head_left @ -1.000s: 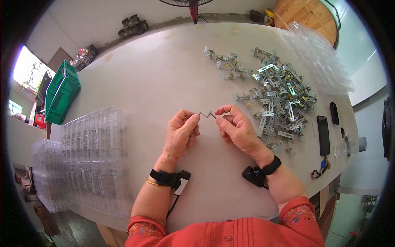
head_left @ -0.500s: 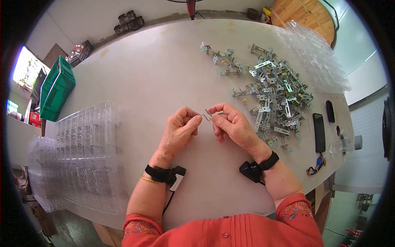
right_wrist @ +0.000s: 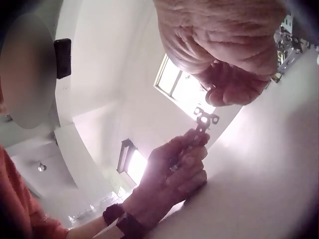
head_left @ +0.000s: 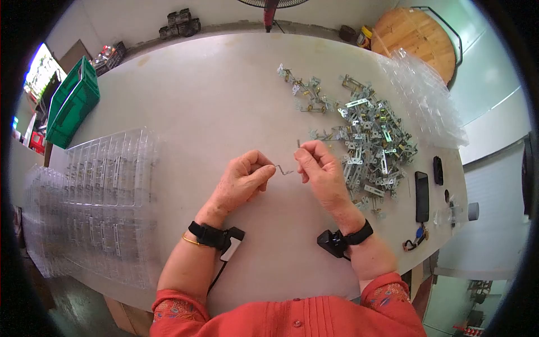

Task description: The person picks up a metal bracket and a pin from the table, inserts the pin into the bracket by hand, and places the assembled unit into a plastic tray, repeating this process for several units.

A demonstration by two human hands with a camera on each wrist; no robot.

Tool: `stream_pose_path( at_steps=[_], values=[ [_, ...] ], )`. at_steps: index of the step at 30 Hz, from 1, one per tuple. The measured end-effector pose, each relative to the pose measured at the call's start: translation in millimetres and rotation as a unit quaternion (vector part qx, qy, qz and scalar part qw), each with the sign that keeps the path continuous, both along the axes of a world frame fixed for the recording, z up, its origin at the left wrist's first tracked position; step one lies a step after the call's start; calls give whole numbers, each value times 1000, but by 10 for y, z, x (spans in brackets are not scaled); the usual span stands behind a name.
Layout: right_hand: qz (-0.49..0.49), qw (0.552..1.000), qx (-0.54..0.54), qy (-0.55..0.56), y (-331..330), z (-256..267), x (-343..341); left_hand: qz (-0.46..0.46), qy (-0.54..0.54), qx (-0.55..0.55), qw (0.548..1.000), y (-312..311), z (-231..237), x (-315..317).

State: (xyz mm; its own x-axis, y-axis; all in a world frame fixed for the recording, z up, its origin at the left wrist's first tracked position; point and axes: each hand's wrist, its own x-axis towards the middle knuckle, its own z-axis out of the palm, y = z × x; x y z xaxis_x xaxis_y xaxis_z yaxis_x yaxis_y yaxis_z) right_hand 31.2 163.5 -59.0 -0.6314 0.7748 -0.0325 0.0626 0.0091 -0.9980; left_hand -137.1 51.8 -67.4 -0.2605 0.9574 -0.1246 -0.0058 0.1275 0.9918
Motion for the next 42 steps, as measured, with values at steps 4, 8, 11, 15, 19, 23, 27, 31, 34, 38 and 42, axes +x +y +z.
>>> stream_pose_path(
  at_steps=[4,8,11,15,19,23,27,31,34,38,42],
  values=[
    [9,997,-68,-48,42,142,45,31,-158,-13,987,0,-64,-118],
    [62,994,-67,-65,10,91,94,44,-225,14,973,9,-75,-147],
    [74,991,-71,-81,-64,101,97,40,-221,17,974,5,-69,-140],
    [71,991,-72,-90,-134,127,97,45,-215,3,976,2,-48,-117],
    [68,991,-68,-91,-148,98,110,31,-189,17,981,-2,-77,-116],
    [74,992,-57,-89,-149,11,136,1,-173,17,985,-12,-77,-122],
    [73,992,-93,-54,-179,-45,138,-6,-137,-2,991,-17,-64,-87],
    [105,985,-138,-20,-173,20,155,-35,-97,-3,995,-18,-73,-69],
    [121,965,-233,-2,-127,38,192,-55,-87,-16,995,-45,-22,-87],
    [172,943,-285,0,-55,20,236,-100,-91,-16,991,-52,-20,-68],
    [148,962,-215,-78,-91,0,207,-137,-87,-39,986,-62,-2,-37]
  ],
)
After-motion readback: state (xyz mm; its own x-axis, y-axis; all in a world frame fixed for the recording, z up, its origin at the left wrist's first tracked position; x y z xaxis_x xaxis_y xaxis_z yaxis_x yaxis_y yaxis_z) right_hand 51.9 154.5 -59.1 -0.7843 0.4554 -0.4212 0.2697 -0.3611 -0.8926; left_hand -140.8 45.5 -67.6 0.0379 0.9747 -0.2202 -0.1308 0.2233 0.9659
